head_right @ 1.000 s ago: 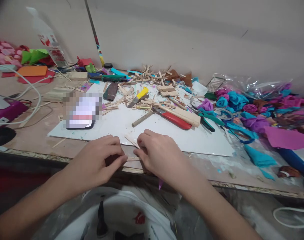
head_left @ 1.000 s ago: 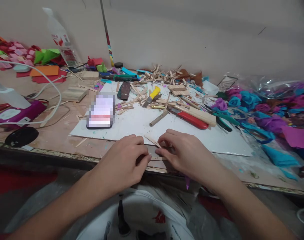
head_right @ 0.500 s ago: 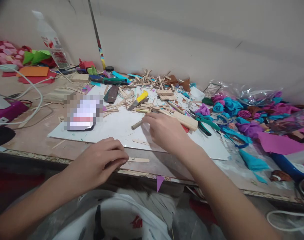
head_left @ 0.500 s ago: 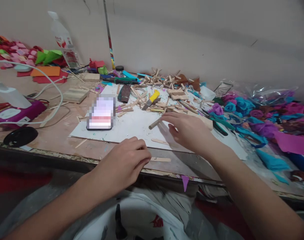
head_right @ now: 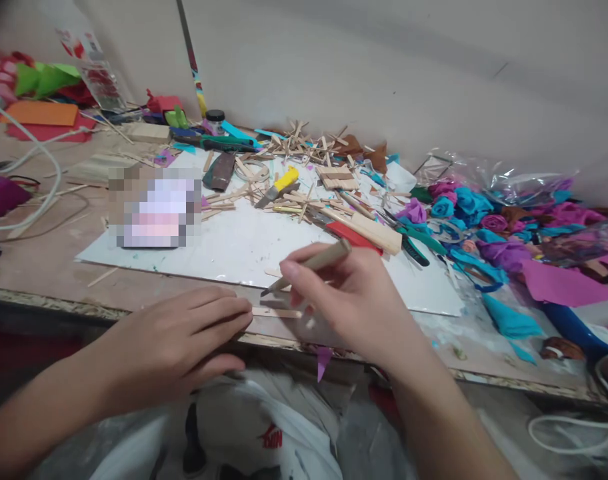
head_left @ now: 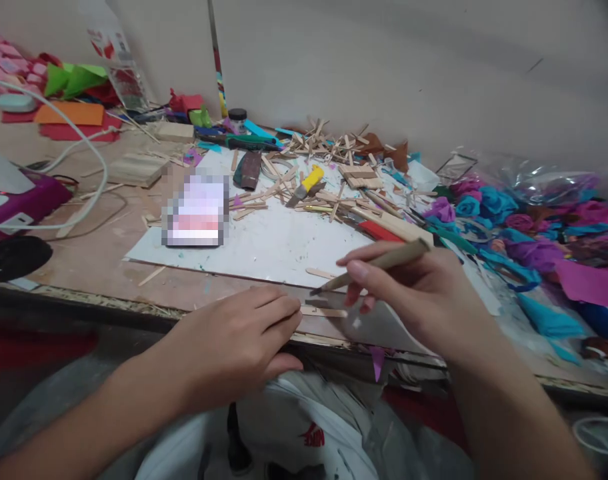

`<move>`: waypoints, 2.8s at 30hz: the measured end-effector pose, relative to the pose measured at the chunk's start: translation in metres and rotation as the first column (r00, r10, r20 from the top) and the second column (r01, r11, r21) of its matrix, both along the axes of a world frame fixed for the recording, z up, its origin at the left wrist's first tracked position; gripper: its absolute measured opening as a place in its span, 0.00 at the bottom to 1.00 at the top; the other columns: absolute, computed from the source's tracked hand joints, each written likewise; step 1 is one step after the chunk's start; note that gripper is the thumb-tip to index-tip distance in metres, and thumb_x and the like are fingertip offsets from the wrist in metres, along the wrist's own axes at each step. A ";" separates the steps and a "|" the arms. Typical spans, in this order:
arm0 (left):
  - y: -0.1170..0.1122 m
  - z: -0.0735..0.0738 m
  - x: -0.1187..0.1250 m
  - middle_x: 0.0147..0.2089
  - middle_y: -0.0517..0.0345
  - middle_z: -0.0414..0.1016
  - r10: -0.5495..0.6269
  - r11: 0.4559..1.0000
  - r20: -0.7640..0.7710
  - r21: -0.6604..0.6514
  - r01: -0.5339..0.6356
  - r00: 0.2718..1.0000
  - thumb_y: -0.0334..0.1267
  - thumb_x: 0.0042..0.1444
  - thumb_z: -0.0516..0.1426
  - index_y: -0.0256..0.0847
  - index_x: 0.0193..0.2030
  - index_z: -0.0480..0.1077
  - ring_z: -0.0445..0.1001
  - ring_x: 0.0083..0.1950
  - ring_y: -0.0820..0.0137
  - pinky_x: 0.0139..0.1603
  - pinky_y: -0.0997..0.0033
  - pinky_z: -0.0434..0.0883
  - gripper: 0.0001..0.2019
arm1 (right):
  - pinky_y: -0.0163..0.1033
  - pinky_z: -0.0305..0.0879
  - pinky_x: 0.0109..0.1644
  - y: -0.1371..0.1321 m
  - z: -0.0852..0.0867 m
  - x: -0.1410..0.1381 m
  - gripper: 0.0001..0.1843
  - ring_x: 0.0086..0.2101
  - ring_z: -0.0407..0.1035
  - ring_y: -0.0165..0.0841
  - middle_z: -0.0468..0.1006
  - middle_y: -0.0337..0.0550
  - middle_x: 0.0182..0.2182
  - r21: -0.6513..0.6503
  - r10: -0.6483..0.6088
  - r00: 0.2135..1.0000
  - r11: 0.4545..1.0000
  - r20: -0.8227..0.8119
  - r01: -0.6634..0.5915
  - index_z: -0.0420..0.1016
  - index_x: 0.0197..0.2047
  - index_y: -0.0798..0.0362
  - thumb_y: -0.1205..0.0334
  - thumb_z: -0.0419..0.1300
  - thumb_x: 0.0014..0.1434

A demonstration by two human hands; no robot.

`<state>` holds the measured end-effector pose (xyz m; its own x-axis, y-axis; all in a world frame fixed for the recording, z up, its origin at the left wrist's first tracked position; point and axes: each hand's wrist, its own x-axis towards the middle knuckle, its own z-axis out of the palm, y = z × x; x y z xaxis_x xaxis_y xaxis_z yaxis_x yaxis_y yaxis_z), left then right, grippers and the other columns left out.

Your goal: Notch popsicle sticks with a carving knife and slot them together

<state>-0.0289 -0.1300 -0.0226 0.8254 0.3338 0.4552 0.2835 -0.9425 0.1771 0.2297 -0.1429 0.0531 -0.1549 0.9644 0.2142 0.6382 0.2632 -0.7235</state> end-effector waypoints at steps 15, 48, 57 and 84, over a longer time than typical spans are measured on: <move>0.003 0.000 0.002 0.55 0.43 0.83 -0.019 1.000 -0.099 0.004 0.019 0.995 0.32 0.77 0.55 0.30 0.58 0.77 0.79 0.56 0.52 0.56 0.51 0.79 0.12 | 0.38 0.59 0.20 -0.021 -0.038 -0.018 0.15 0.17 0.64 0.29 0.75 0.35 0.16 0.223 -0.287 0.954 0.928 -0.088 0.300 0.83 0.28 0.47 0.54 0.73 0.66; 0.001 0.000 0.003 0.54 0.47 0.83 -0.026 0.999 -0.072 -0.022 0.024 0.997 0.29 0.77 0.55 0.31 0.55 0.79 0.78 0.59 0.54 0.57 0.51 0.78 0.11 | 0.39 0.59 0.23 -0.019 -0.028 -0.031 0.19 0.18 0.69 0.30 0.81 0.40 0.20 0.333 -0.163 0.961 0.939 0.225 0.081 0.80 0.26 0.49 0.56 0.67 0.71; 0.003 0.002 0.003 0.51 0.48 0.82 -0.030 0.999 -0.080 0.018 0.031 0.996 0.31 0.77 0.55 0.30 0.52 0.78 0.78 0.56 0.54 0.55 0.51 0.79 0.10 | 0.37 0.57 0.22 -0.021 -0.030 -0.036 0.18 0.18 0.70 0.30 0.82 0.42 0.21 0.342 -0.140 0.968 0.938 0.207 0.062 0.77 0.25 0.51 0.60 0.67 0.68; 0.000 -0.004 0.004 0.56 0.48 0.82 -0.018 0.998 -0.064 0.052 0.021 0.998 0.27 0.71 0.60 0.29 0.57 0.78 0.78 0.55 0.54 0.52 0.52 0.78 0.11 | 0.34 0.61 0.20 -0.024 -0.035 -0.029 0.15 0.16 0.66 0.26 0.76 0.32 0.17 0.281 -0.261 0.965 0.928 0.016 0.246 0.82 0.29 0.49 0.56 0.70 0.69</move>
<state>-0.0252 -0.1300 -0.0263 0.8593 0.2943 0.4184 0.2738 -0.9555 0.1098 0.2009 -0.1666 0.0181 0.0685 0.8780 0.4737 0.7447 0.2709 -0.6099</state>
